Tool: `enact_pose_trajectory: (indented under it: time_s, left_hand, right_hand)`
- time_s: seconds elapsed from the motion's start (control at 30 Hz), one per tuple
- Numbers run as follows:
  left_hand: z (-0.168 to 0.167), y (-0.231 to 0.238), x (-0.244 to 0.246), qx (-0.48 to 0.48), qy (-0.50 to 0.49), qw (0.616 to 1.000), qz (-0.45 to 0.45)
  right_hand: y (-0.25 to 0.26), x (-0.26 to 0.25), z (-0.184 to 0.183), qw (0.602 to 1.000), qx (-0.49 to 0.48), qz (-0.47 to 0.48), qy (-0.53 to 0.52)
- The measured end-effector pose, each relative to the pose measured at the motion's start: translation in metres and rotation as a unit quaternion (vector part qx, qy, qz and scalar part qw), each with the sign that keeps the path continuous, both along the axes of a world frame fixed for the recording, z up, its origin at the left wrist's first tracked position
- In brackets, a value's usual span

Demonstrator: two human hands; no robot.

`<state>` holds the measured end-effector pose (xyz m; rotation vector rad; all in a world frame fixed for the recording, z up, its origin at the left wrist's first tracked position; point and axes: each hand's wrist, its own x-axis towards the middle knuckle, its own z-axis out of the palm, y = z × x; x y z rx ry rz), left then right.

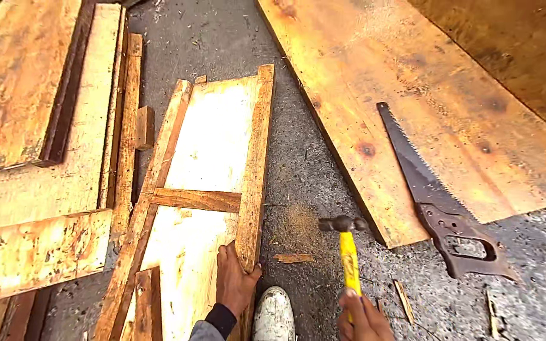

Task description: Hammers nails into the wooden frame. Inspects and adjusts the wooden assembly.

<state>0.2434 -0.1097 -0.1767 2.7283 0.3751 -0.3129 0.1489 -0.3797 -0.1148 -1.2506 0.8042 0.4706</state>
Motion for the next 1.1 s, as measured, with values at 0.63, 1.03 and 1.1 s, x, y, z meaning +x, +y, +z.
enact_pose_trajectory:
  time_s: [0.63,1.03,1.1]
  left_hand:
    - [-0.009,0.0,-0.006,-0.057,-0.042,0.997,0.013]
    - [-0.005,-0.002,-0.003,-0.063,-0.018,0.998,0.024]
    - [-0.005,-0.002,-0.004,-0.065,-0.008,0.998,0.026]
  right_hand:
    - [0.093,0.03,-0.012,0.965,0.071,-0.252,0.016]
    - [0.073,0.03,-0.01,0.966,0.048,-0.252,0.001]
    - [0.065,0.037,-0.008,0.941,0.022,-0.335,-0.037]
